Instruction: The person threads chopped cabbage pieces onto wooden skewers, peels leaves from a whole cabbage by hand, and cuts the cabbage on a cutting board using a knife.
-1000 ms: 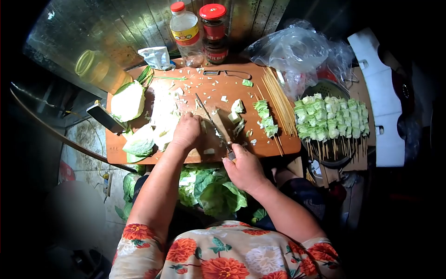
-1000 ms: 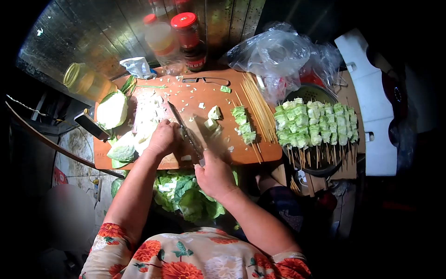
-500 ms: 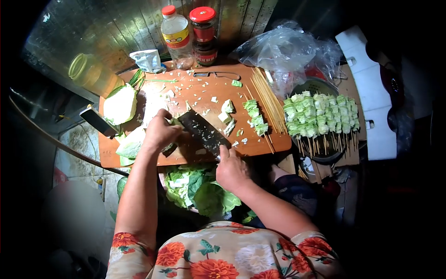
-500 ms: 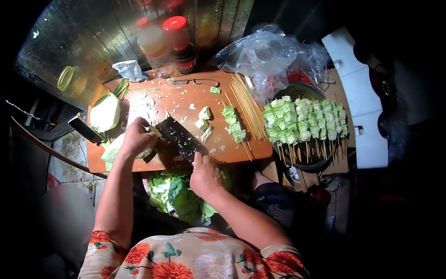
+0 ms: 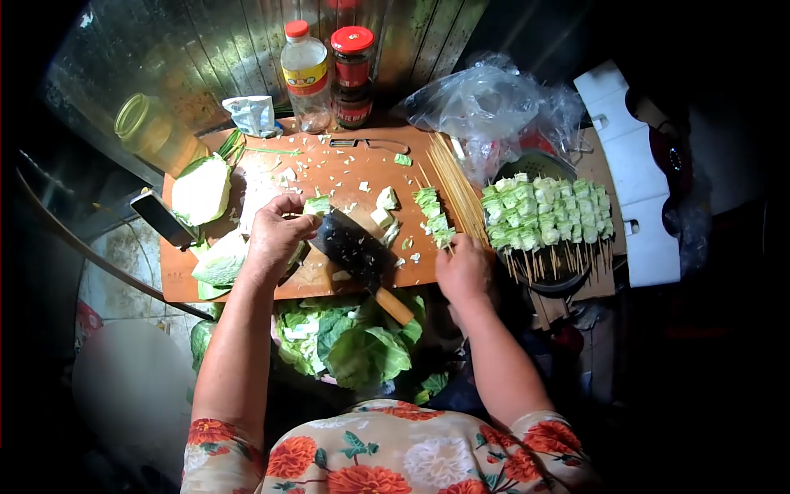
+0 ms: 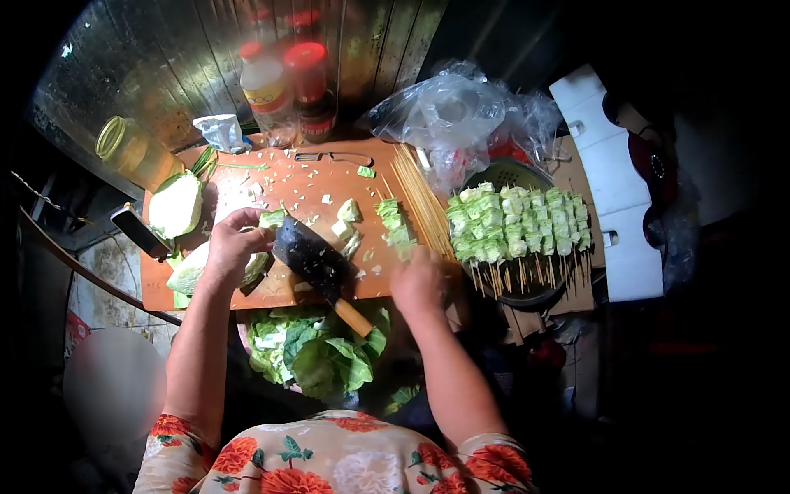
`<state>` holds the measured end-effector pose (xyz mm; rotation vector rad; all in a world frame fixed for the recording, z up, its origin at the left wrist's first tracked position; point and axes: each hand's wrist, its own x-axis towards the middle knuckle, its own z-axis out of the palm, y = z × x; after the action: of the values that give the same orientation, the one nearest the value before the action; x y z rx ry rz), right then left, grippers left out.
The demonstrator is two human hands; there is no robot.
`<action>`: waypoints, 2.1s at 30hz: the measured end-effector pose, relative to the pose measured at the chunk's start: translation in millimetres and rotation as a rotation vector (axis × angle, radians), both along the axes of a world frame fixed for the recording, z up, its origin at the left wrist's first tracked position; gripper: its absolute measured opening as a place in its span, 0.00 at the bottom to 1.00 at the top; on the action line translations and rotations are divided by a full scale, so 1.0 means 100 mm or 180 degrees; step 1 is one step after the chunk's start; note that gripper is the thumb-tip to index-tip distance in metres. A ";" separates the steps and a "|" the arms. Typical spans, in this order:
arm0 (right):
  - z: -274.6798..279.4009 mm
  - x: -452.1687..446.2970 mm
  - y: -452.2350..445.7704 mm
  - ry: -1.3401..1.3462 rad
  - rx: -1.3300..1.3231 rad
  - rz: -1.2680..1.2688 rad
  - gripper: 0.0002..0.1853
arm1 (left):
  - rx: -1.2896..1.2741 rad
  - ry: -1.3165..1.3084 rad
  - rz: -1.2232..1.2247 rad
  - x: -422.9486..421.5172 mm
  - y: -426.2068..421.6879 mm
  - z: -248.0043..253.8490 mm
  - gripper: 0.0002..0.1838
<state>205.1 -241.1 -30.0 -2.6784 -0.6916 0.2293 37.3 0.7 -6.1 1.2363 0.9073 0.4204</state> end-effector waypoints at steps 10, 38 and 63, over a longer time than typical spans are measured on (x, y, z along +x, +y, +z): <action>-0.29 0.25 -0.05 0.0711 0.0199 -0.0019 0.11 | -0.0847 -0.0771 0.0076 0.07 -0.13 0.06 0.11; 0.48 -0.68 0.26 0.1669 0.1814 0.1810 0.05 | -0.0242 -0.0895 0.0824 -0.24 0.11 0.19 0.18; 0.45 -0.87 0.23 0.1618 0.2031 0.1390 0.04 | 0.1002 -0.0182 -0.0105 -0.22 -0.09 0.20 0.12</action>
<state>117.8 -218.5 14.6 -1.7469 -0.9670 0.6494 15.1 -8.1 13.6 1.5160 0.7901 0.5852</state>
